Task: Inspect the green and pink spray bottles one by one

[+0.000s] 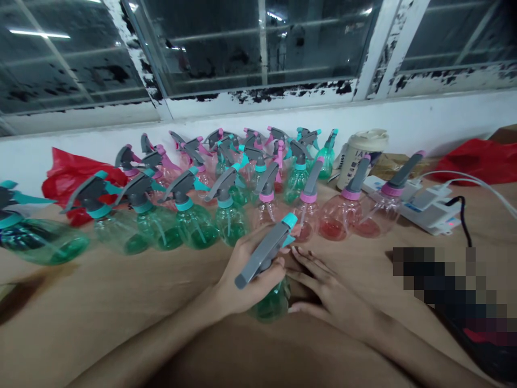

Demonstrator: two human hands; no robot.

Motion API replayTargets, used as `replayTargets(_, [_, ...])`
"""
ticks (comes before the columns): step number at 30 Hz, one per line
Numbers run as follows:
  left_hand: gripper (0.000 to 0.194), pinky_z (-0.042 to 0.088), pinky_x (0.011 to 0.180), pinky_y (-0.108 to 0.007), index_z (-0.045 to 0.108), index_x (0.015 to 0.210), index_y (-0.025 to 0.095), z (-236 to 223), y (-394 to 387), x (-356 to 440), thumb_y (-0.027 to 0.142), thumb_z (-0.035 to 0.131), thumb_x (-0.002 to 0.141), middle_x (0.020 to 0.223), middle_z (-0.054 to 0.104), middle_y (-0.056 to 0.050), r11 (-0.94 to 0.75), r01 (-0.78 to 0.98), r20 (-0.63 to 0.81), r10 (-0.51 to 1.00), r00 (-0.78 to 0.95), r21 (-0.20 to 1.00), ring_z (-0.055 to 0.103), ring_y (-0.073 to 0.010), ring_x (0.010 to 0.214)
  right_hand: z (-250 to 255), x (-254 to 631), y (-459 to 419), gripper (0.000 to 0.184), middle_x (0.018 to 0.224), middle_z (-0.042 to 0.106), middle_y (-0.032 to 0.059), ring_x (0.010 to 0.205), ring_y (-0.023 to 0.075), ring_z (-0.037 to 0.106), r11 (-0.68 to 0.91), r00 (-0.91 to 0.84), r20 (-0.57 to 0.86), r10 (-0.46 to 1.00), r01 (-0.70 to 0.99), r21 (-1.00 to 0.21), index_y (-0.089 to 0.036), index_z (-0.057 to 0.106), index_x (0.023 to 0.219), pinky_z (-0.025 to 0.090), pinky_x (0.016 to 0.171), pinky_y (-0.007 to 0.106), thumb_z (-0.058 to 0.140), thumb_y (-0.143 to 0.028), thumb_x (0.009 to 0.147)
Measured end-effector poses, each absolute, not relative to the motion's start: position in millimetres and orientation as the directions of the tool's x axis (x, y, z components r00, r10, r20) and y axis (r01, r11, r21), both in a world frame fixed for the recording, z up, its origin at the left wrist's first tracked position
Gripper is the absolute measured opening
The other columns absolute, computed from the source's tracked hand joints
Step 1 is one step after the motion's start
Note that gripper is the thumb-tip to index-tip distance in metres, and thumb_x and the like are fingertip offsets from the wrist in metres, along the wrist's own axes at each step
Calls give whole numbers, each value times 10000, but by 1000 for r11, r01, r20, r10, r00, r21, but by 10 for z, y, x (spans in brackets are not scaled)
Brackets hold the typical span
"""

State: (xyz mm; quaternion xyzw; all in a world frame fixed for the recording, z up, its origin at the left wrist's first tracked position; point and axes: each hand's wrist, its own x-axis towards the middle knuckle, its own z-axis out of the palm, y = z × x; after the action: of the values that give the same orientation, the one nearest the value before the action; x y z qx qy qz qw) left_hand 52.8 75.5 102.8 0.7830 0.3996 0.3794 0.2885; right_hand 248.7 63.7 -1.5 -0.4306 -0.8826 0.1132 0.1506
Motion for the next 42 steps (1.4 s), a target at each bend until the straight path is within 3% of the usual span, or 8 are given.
replayTargets(5, [72,474,678,-327,538,741,204,1046,765,527,197,467,734,729,555,-12,-535,451,374,836,401,714,534,-166,669,-78,2480,623,734,1485,230,83,1349,283,218,587,-561,176,809,753,-296,-219,247,1415,265,1072,506,424,-612,821])
replayTargets(11, [102,446,558,-299,529,747,230,1091,799,495,173,450,718,660,536,11,-613,422,435,781,448,668,499,-156,577,-51,2489,627,752,1480,240,89,1344,272,236,590,-562,180,807,762,-265,-202,274,1407,267,1078,478,415,-635,810])
replayTargets(19, [126,496,616,-317,558,756,234,1080,810,494,161,466,710,721,590,-8,-612,400,460,784,417,682,560,-172,647,-31,2483,616,760,1484,214,102,1352,272,206,591,-568,166,806,757,-278,-196,229,1420,258,1078,485,399,-631,820])
replayTargets(32, [79,487,667,-314,516,763,214,1066,803,510,159,475,723,754,569,-15,-582,390,421,801,425,713,568,-168,694,-49,2484,605,726,1492,190,90,1361,272,169,593,-575,150,804,759,-267,-202,218,1421,234,1085,497,378,-609,842])
replayTargets(38, [41,465,547,-274,485,714,225,1042,800,492,204,468,745,684,542,1,-561,434,393,818,420,705,530,-152,613,-40,2477,601,729,1492,195,93,1353,274,205,591,-567,166,806,761,-269,-215,235,1415,255,1078,491,408,-610,828])
replayTargets(42, [44,481,568,-293,509,724,240,1081,791,486,208,480,722,692,566,-1,-537,448,371,834,408,714,553,-167,631,-53,2479,605,738,1493,181,94,1351,282,210,597,-568,184,802,755,-270,-216,215,1420,257,1075,501,426,-599,826])
